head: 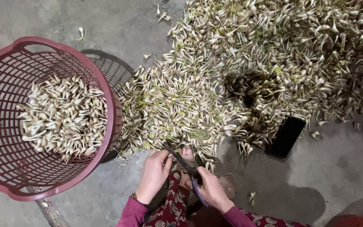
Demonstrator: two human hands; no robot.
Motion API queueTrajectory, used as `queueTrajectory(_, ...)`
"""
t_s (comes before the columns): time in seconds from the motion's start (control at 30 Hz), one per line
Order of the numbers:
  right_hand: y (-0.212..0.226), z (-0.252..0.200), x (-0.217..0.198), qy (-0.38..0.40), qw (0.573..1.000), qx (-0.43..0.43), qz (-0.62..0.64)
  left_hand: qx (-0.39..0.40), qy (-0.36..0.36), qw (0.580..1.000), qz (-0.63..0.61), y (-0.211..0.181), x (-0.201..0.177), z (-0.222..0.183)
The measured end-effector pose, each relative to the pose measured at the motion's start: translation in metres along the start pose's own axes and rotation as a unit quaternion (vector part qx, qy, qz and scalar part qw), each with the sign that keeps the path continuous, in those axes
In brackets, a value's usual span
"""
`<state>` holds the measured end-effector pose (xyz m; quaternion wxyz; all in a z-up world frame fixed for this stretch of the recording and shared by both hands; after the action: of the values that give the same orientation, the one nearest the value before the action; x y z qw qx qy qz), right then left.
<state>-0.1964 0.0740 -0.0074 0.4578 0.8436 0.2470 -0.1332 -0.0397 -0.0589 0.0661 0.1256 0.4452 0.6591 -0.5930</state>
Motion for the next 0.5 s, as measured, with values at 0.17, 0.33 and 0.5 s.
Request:
queueTrajectory(0.17, 0.008, -0.003, -0.011, -0.039, 0.997, -0.052, 0.030, 0.016, -0.040, 0.998, -0.035, -0.004, -0.008, 0.001)
queueTrajectory(0.33, -0.024, 0.003, 0.005, -0.034, 0.999, 0.011, 0.027, -0.203, -0.012, 0.865, -0.458, 0.063, 0.033, -0.004)
queueTrajectory(0.5, -0.017, 0.000, -0.004, -0.067, 0.998, -0.015, -0.008, -0.282, -0.021, 0.675, -0.682, 0.070, 0.045, -0.018)
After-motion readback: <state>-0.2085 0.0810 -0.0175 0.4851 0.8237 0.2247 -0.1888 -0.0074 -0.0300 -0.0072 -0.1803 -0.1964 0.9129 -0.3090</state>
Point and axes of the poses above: each hand's wrist, its own z-axis towards the middle knuckle, its own x-axis out of the palm, y = z × x, the point moved 9 cm from there along z, towards the middle knuckle
